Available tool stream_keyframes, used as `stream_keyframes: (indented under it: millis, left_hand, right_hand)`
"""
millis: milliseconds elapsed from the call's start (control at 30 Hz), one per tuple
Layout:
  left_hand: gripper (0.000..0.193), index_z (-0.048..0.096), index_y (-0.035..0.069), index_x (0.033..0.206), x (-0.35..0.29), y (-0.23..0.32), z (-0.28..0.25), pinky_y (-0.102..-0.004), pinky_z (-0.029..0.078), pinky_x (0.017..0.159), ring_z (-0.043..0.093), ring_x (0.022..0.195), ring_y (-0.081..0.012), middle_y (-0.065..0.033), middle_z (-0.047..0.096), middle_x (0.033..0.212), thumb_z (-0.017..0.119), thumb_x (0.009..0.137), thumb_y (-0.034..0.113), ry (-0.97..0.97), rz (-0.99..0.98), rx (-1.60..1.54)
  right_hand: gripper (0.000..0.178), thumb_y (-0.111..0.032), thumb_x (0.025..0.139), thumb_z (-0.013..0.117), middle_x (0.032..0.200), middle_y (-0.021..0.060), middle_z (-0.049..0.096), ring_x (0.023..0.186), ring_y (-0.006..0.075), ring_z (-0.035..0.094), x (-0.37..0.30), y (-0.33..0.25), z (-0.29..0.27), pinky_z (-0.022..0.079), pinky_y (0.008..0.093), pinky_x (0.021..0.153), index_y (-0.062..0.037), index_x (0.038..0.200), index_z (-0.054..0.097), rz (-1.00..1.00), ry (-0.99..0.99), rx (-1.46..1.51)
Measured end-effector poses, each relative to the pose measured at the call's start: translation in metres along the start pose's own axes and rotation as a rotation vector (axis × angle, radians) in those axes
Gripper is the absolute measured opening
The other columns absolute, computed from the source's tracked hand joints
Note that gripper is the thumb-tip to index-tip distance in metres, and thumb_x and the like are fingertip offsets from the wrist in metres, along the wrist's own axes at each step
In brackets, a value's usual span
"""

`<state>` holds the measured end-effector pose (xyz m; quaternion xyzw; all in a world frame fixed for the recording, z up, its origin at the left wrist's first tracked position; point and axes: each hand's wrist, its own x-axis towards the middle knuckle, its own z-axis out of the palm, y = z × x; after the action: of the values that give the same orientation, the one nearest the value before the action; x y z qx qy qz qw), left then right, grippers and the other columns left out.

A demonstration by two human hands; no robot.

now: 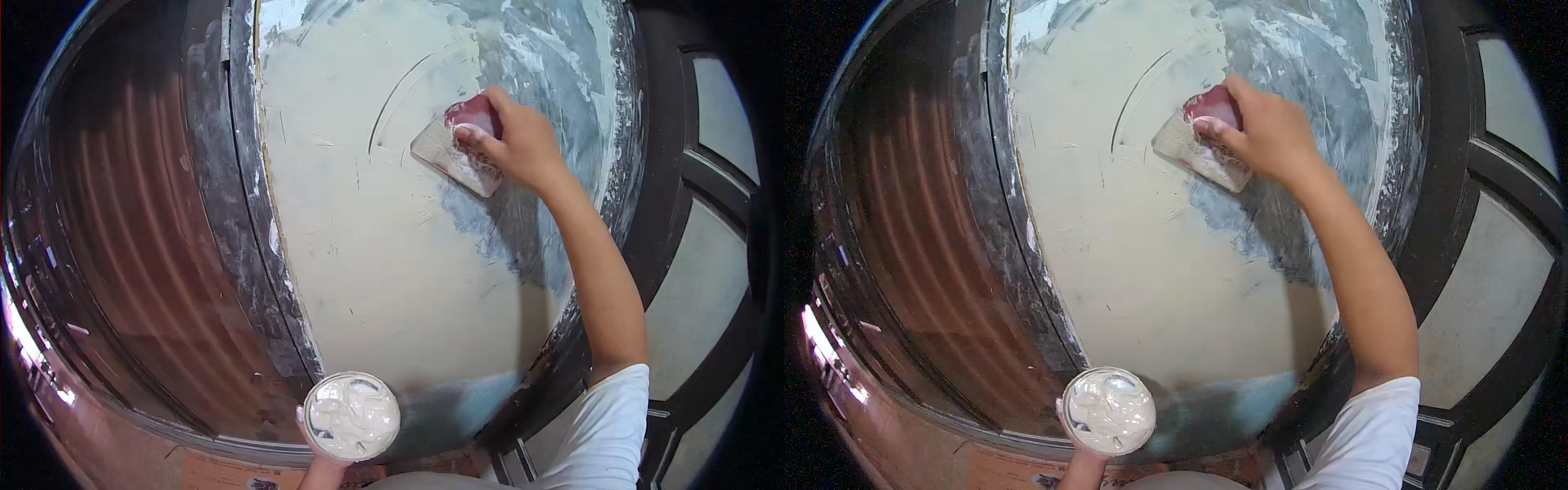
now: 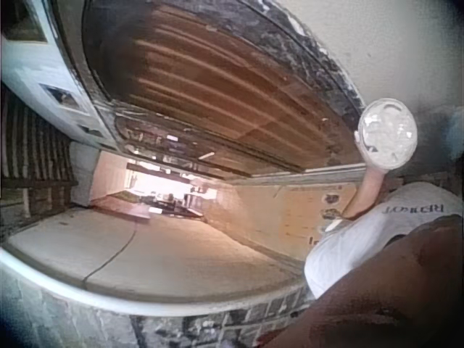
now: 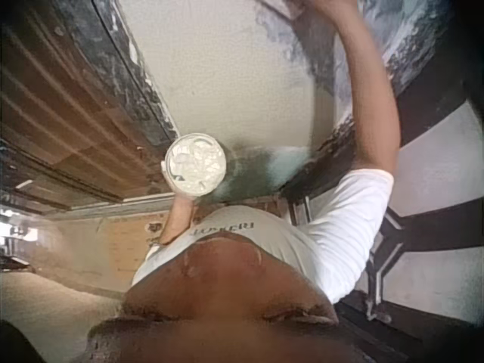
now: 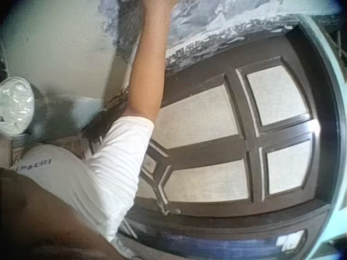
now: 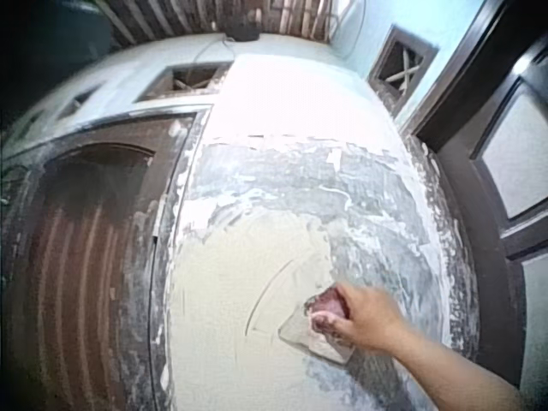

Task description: The person applies putty to a wall section using a putty knife.

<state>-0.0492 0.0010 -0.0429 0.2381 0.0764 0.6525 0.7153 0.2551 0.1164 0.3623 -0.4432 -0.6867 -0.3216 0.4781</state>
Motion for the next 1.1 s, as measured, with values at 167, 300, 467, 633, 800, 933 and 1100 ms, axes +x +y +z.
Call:
stream_keyframes:
  millis: [167, 300, 467, 633, 800, 933, 1100]
  left_hand:
    - [0.093, 0.036, 0.012, 0.150, 0.001, -0.007, 0.006, -0.0594, 0.032, 0.112, 0.039, 0.137, -0.0401, -0.0160, 0.036, 0.154, 0.032, 0.086, 0.079, -0.014, -0.012, 0.010]
    - [0.093, 0.036, 0.012, 0.150, -0.001, -0.009, 0.007, -0.0593, 0.032, 0.112, 0.039, 0.137, -0.0407, -0.0163, 0.036, 0.154, 0.033, 0.086, 0.079, 0.004, -0.003, -0.026]
    - [0.094, 0.038, 0.012, 0.149, -0.005, -0.011, 0.001, -0.0601, 0.033, 0.111, 0.039, 0.137, -0.0403, -0.0158, 0.037, 0.153, 0.034, 0.085, 0.080, 0.040, -0.006, -0.011]
    - [0.095, 0.040, 0.014, 0.149, -0.003, -0.016, 0.005, -0.0623, 0.037, 0.109, 0.043, 0.134, -0.0421, -0.0165, 0.040, 0.151, 0.040, 0.082, 0.081, 0.051, 0.011, 0.008]
    - [0.092, 0.037, 0.013, 0.150, -0.006, -0.014, 0.009, -0.0597, 0.034, 0.111, 0.039, 0.137, -0.0402, -0.0167, 0.036, 0.154, 0.033, 0.086, 0.079, 0.052, 0.008, 0.010]
    - [0.092, 0.037, 0.013, 0.150, -0.004, -0.016, 0.012, -0.0594, 0.035, 0.111, 0.040, 0.136, -0.0401, -0.0165, 0.037, 0.153, 0.032, 0.086, 0.080, 0.043, 0.033, 0.060]
    - [0.092, 0.039, 0.014, 0.149, -0.008, -0.011, 0.009, -0.0609, 0.037, 0.109, 0.042, 0.135, -0.0407, -0.0158, 0.039, 0.152, 0.035, 0.085, 0.080, 0.031, 0.053, 0.064]
  right_hand:
    - [0.053, -0.054, 0.085, 0.067, 0.095, 0.0194, 0.070, 0.089, 0.0399, 0.067, 0.017, 0.047, -0.021, 0.052, 0.0478, 0.076, -0.0075, 0.109, 0.059, 0.192, 0.216, 0.015]
    - [0.052, -0.053, 0.086, 0.067, 0.095, 0.0179, 0.071, 0.089, 0.0372, 0.069, 0.002, 0.023, -0.010, 0.053, 0.0454, 0.078, -0.0086, 0.112, 0.061, 0.027, 0.105, 0.075]
    - [0.050, -0.054, 0.086, 0.066, 0.095, 0.0169, 0.072, 0.090, 0.0366, 0.069, 0.006, 0.011, -0.004, 0.053, 0.0452, 0.077, -0.0095, 0.110, 0.063, -0.026, -0.040, -0.157]
    - [0.053, -0.056, 0.085, 0.066, 0.095, 0.0172, 0.072, 0.089, 0.0373, 0.069, 0.026, 0.027, -0.025, 0.053, 0.0458, 0.076, -0.0095, 0.111, 0.061, 0.137, 0.252, 0.006]
    - [0.049, -0.052, 0.088, 0.063, 0.091, 0.0166, 0.071, 0.087, 0.0400, 0.067, 0.005, -0.058, 0.015, 0.052, 0.0480, 0.073, -0.0128, 0.116, 0.059, -0.188, -0.186, -0.037]
    - [0.053, -0.054, 0.087, 0.066, 0.094, 0.0175, 0.072, 0.088, 0.0354, 0.070, 0.038, -0.035, -0.005, 0.053, 0.0443, 0.078, -0.0112, 0.118, 0.058, 0.003, -0.009, -0.159]
    - [0.050, -0.052, 0.089, 0.064, 0.092, 0.0172, 0.071, 0.086, 0.0349, 0.069, 0.044, -0.015, -0.010, 0.053, 0.0443, 0.077, -0.0089, 0.114, 0.059, -0.008, 0.249, 0.057]
